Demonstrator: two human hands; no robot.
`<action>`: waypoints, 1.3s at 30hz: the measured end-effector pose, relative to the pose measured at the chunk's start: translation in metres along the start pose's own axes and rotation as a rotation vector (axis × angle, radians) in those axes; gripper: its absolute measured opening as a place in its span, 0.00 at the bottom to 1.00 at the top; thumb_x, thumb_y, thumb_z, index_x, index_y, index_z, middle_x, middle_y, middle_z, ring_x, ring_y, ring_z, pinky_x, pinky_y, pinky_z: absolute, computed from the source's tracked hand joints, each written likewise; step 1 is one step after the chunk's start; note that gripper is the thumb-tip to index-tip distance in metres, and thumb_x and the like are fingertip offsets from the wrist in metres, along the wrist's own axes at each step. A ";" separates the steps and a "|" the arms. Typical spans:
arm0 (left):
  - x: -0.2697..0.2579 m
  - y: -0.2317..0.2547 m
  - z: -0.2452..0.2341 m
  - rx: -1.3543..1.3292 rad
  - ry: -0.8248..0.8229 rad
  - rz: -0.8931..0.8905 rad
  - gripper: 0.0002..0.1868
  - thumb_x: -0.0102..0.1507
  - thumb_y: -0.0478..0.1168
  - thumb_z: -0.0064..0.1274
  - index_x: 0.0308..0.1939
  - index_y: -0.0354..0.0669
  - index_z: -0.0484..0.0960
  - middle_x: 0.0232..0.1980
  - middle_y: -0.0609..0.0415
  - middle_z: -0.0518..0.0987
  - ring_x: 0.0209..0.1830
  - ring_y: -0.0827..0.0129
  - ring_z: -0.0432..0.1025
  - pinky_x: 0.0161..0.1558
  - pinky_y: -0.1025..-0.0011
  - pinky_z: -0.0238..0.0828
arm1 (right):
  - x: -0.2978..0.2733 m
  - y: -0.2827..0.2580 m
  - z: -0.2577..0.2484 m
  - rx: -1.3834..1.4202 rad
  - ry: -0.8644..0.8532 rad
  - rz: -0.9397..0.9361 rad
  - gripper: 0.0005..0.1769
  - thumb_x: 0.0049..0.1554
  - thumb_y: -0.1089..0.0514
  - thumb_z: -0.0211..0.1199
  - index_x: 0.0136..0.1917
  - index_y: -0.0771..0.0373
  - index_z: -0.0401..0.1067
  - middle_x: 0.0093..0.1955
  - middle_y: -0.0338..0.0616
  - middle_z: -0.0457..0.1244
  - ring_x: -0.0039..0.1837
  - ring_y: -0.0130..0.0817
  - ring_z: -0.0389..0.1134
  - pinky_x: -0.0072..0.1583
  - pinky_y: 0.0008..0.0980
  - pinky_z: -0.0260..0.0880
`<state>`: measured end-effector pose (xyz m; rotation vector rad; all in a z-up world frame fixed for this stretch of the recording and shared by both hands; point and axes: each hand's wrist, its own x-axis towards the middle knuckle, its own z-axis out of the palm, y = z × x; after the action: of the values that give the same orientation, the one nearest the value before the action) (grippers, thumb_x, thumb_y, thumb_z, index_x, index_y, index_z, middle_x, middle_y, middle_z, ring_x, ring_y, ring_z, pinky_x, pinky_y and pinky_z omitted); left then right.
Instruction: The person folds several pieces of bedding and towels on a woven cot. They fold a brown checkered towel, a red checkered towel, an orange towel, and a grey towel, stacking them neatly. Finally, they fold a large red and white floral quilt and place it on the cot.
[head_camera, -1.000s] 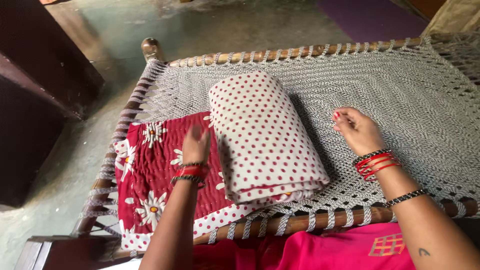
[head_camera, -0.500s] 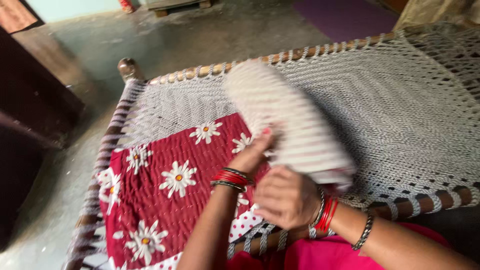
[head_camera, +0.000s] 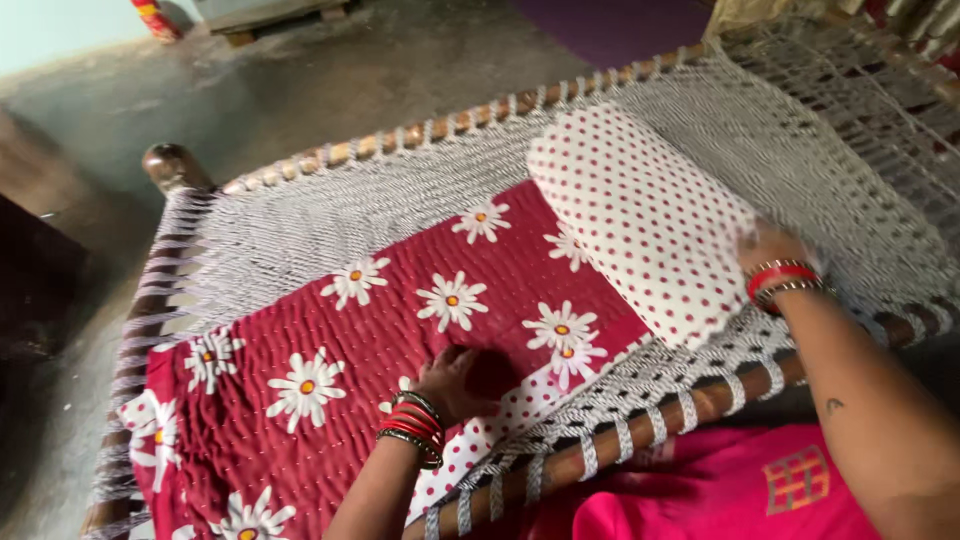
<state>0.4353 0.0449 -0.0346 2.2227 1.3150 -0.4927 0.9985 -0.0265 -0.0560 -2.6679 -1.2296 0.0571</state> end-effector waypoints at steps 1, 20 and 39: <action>-0.006 0.007 0.008 0.044 -0.004 0.011 0.64 0.47 0.71 0.65 0.80 0.68 0.47 0.84 0.50 0.42 0.82 0.40 0.42 0.72 0.36 0.49 | -0.009 -0.007 0.000 -0.005 -0.032 -0.036 0.44 0.54 0.37 0.61 0.80 0.42 0.52 0.83 0.63 0.45 0.78 0.64 0.51 0.73 0.60 0.53; -0.020 0.072 0.039 0.301 0.092 -0.102 0.46 0.67 0.49 0.49 0.81 0.66 0.37 0.79 0.42 0.48 0.78 0.38 0.48 0.59 0.39 0.68 | -0.079 -0.166 -0.114 0.212 -0.173 0.005 0.60 0.48 0.57 0.71 0.84 0.41 0.40 0.61 0.56 0.68 0.60 0.53 0.71 0.62 0.52 0.72; 0.008 -0.100 0.018 0.028 0.130 -0.034 0.59 0.43 0.57 0.75 0.75 0.71 0.57 0.73 0.45 0.65 0.73 0.46 0.62 0.71 0.55 0.64 | -0.041 -0.021 -0.122 0.154 -0.271 -0.394 0.08 0.53 0.56 0.71 0.36 0.62 0.82 0.75 0.36 0.62 0.62 0.35 0.70 0.63 0.40 0.70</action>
<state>0.3499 0.0806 -0.0772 2.2920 1.4219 -0.3862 0.9703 -0.0644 0.0652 -2.2966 -1.7330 0.4446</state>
